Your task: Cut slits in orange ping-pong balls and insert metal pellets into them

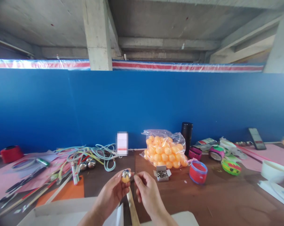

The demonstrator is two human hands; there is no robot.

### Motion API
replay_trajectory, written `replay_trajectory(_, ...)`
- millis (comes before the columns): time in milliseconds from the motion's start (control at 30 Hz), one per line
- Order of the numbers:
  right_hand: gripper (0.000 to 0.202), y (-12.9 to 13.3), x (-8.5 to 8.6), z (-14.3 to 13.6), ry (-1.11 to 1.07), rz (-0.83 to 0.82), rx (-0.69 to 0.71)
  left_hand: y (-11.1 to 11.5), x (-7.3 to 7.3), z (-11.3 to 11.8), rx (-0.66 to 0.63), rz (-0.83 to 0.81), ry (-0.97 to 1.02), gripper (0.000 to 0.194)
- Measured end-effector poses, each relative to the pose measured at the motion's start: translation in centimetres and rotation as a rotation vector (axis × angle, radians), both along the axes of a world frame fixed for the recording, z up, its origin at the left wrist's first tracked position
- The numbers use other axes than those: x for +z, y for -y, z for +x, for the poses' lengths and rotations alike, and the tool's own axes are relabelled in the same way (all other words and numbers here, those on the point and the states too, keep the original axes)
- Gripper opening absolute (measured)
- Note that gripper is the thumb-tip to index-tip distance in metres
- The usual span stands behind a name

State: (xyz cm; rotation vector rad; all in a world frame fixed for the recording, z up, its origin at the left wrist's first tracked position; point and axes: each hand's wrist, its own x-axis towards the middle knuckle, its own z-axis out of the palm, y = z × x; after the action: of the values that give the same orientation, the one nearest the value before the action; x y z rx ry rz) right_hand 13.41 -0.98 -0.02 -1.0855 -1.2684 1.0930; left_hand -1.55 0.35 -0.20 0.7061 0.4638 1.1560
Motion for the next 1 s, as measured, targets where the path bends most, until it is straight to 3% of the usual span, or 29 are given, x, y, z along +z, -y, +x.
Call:
replay_trajectory(567, 0.024, 0.7, 1.0, -0.2, -0.386, -0.101, 0.155, 0.3, 0.3, 0.0, -0.060, 0.023, -0.014, 0.030)
replay_trajectory(1000, 0.030, 1.1, 1.3, -0.3, -0.377, -0.164, 0.168, 0.6, 0.7, 0.3, -0.065, 0.075, -0.043, 0.027)
